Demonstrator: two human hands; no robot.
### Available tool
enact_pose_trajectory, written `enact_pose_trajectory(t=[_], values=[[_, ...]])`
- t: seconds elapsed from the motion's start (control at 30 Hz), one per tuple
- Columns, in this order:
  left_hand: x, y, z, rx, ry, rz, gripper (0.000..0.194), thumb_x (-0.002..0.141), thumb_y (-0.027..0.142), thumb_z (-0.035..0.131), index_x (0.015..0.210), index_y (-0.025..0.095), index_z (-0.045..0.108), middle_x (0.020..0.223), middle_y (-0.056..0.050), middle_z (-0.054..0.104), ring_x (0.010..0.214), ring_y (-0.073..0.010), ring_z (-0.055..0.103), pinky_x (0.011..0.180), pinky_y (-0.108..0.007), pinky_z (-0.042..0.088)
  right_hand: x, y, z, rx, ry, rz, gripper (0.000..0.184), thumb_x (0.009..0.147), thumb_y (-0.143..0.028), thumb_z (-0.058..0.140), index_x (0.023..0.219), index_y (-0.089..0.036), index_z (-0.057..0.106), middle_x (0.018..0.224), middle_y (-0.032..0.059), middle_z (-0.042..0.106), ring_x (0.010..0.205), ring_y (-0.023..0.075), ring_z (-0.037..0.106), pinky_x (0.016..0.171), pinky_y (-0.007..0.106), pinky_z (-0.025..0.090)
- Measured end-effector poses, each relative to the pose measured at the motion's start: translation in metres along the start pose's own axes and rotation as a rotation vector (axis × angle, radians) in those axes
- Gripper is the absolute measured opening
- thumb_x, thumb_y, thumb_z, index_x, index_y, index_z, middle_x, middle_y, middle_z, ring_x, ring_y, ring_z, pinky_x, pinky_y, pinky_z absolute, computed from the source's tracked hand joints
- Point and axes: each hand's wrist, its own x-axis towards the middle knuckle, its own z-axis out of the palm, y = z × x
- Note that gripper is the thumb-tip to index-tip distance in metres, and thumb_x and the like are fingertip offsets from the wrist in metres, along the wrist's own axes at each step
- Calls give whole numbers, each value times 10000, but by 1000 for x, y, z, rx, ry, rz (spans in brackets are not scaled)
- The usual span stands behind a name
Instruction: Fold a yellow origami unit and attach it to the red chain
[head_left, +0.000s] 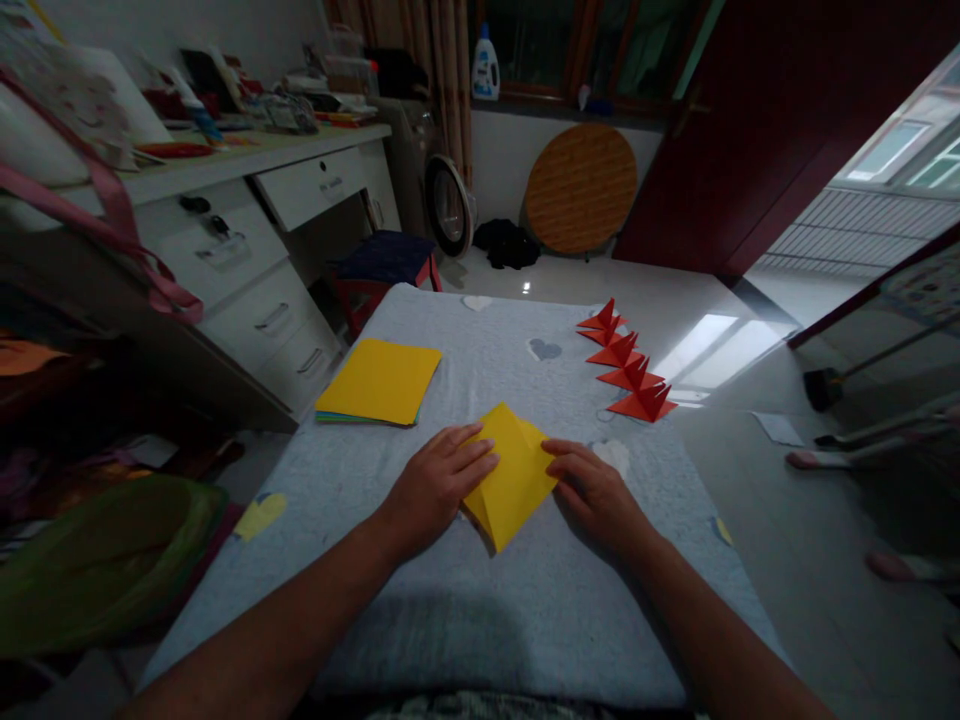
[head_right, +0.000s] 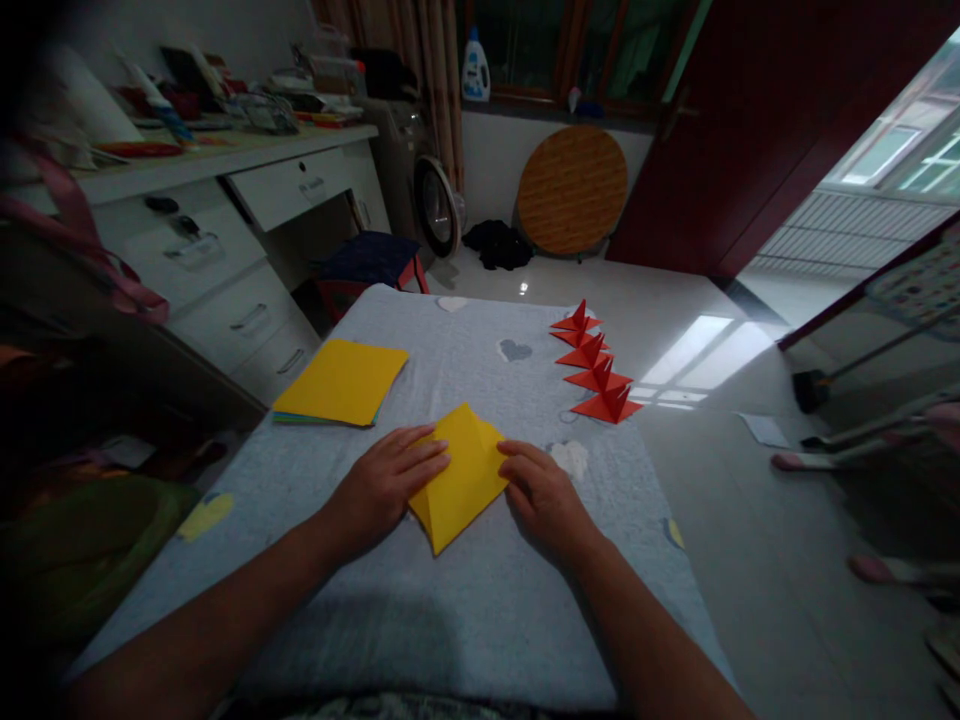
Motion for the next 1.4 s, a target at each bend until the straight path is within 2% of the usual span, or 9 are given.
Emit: enact_pose_trajectory(t=[0.1, 0.17, 0.27, 0.37, 0.6, 0.77, 1.0, 1.23, 1.4], values=[[-3, 1, 6, -65, -80, 4, 471, 885, 45, 492, 1296, 235, 623, 1315, -100, 654, 1286, -283, 557, 1085, -521, 453, -2, 0, -1, -175, -22, -30, 233, 825, -105, 541, 1012, -216, 623, 1287, 119, 634, 1271, 301, 522, 1056, 560, 400], [-5, 2, 11, -130, -92, -10, 495, 877, 42, 492, 1319, 234, 608, 1344, -110, 634, 1267, -264, 580, 1077, -499, 470, -3, -2, -1, -268, -51, -50, 355, 803, -103, 548, 1134, -219, 607, 1378, 116, 583, 1374, 339, 406, 1108, 621, 290], [-8, 2, 16, -233, -67, -30, 489, 887, 57, 499, 1324, 247, 606, 1365, -102, 620, 1274, -247, 578, 1090, -481, 462, -3, -10, -1, -325, -172, -103, 540, 815, -88, 505, 1335, -234, 520, 1496, 91, 486, 1461, 327, 281, 1149, 627, 201], [-9, 4, 19, -287, -58, -44, 468, 914, 83, 500, 1335, 262, 595, 1377, -85, 613, 1289, -236, 567, 1102, -466, 453, -3, -17, 3, -343, -276, -146, 619, 856, -79, 451, 1455, -228, 416, 1535, 90, 438, 1474, 289, 276, 1174, 608, 174], [-11, 7, 23, -312, -68, -77, 474, 936, 119, 517, 1374, 297, 547, 1422, -44, 576, 1327, -207, 529, 1137, -427, 416, -5, -13, 16, -353, -239, -165, 638, 901, -67, 448, 1517, -205, 356, 1522, 131, 442, 1424, 247, 390, 1159, 531, 320], [-11, 9, 16, -215, -86, -46, 413, 913, 110, 514, 1282, 253, 631, 1312, -82, 661, 1228, -240, 614, 1077, -457, 476, -6, -7, 16, -302, -249, -185, 524, 945, -94, 464, 1447, -243, 471, 1427, 125, 558, 1331, 240, 518, 1086, 494, 433], [-11, 0, -4, -172, -39, -124, 298, 823, 70, 564, 1027, 216, 725, 1034, -88, 751, 976, -246, 693, 917, -403, 546, -2, -5, 10, -219, -172, -191, 380, 953, -114, 496, 1285, -244, 625, 1266, 113, 685, 1207, 254, 625, 1015, 504, 486], [-4, -3, -10, -204, 24, -308, 137, 874, 158, 566, 878, 217, 689, 849, -42, 720, 834, -218, 639, 769, -344, 502, -2, -1, 3, -45, -28, -70, 283, 966, -194, 473, 1143, -250, 686, 1061, 86, 746, 986, 227, 695, 859, 421, 557], [0, 2, -7, -250, 80, -222, 179, 832, 68, 536, 856, 202, 652, 865, -38, 689, 874, -211, 588, 800, -341, 462, -1, -7, -4, -25, -6, -33, 239, 927, -162, 478, 1057, -227, 669, 946, 73, 715, 897, 217, 653, 819, 401, 517]])
